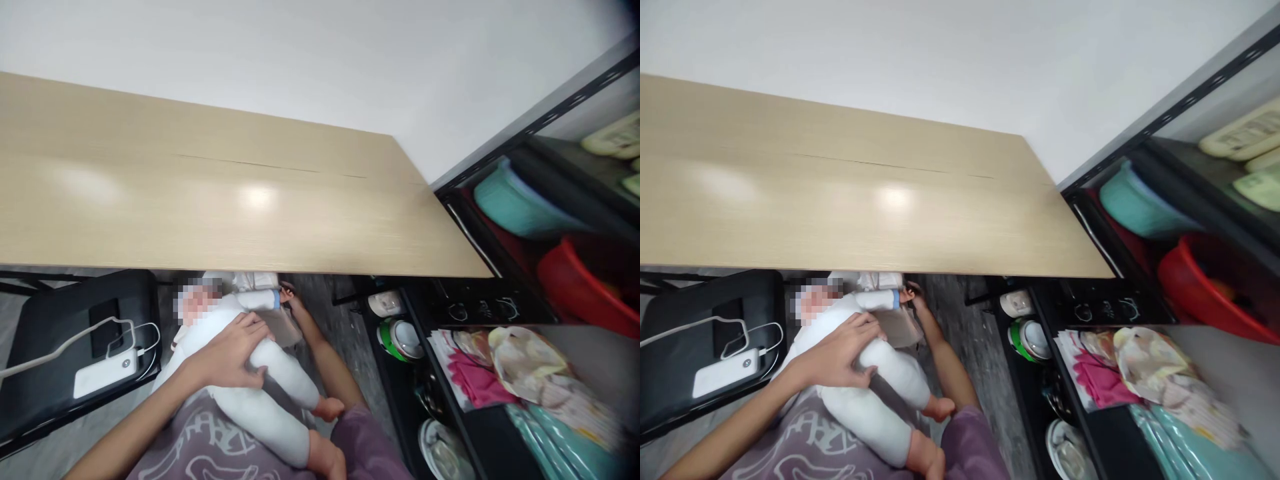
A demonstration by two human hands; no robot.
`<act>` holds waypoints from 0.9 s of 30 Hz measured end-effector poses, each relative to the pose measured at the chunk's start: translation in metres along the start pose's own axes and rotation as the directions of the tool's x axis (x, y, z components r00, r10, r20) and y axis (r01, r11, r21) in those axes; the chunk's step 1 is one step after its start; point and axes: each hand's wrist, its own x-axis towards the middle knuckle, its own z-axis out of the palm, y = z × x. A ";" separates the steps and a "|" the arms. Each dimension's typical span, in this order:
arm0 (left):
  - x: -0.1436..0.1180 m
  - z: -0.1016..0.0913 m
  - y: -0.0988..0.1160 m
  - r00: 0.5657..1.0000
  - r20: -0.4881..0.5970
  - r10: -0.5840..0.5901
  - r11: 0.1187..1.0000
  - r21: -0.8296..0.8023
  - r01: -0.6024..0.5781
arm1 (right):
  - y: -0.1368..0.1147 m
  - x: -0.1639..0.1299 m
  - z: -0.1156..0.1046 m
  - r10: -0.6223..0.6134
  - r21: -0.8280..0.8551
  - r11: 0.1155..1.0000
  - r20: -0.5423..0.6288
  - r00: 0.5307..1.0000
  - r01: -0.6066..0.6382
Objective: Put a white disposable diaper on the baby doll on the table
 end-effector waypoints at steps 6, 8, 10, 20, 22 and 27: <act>0.002 0.001 -0.001 1.000 0.013 -0.006 1.000 -0.014 0.006 | 0.009 0.002 -0.031 0.036 -0.059 0.997 -0.148 0.988 -0.045; 0.001 0.002 -0.001 1.000 0.007 -0.008 1.000 -0.014 0.008 | 0.004 0.000 -0.037 0.006 -0.085 0.996 -0.167 0.986 -0.021; 0.000 0.003 -0.002 1.000 -0.001 -0.006 1.000 -0.011 0.006 | -0.007 -0.006 -0.040 -0.035 -0.116 0.993 -0.158 0.987 0.017; -0.001 0.002 0.004 0.998 -0.051 0.043 0.999 0.028 -0.042 | -0.134 -0.077 -0.026 -0.240 -0.386 0.768 0.565 0.789 0.511; -0.009 0.004 0.003 0.994 -0.095 0.045 0.999 -0.022 -0.048 | -0.147 -0.079 -0.010 -0.156 -0.423 0.675 0.718 0.678 0.604; -0.076 0.036 -0.032 0.836 -0.509 -0.205 0.974 -0.192 0.122 | -0.163 -0.076 0.025 -0.023 -0.559 0.521 0.746 0.666 0.645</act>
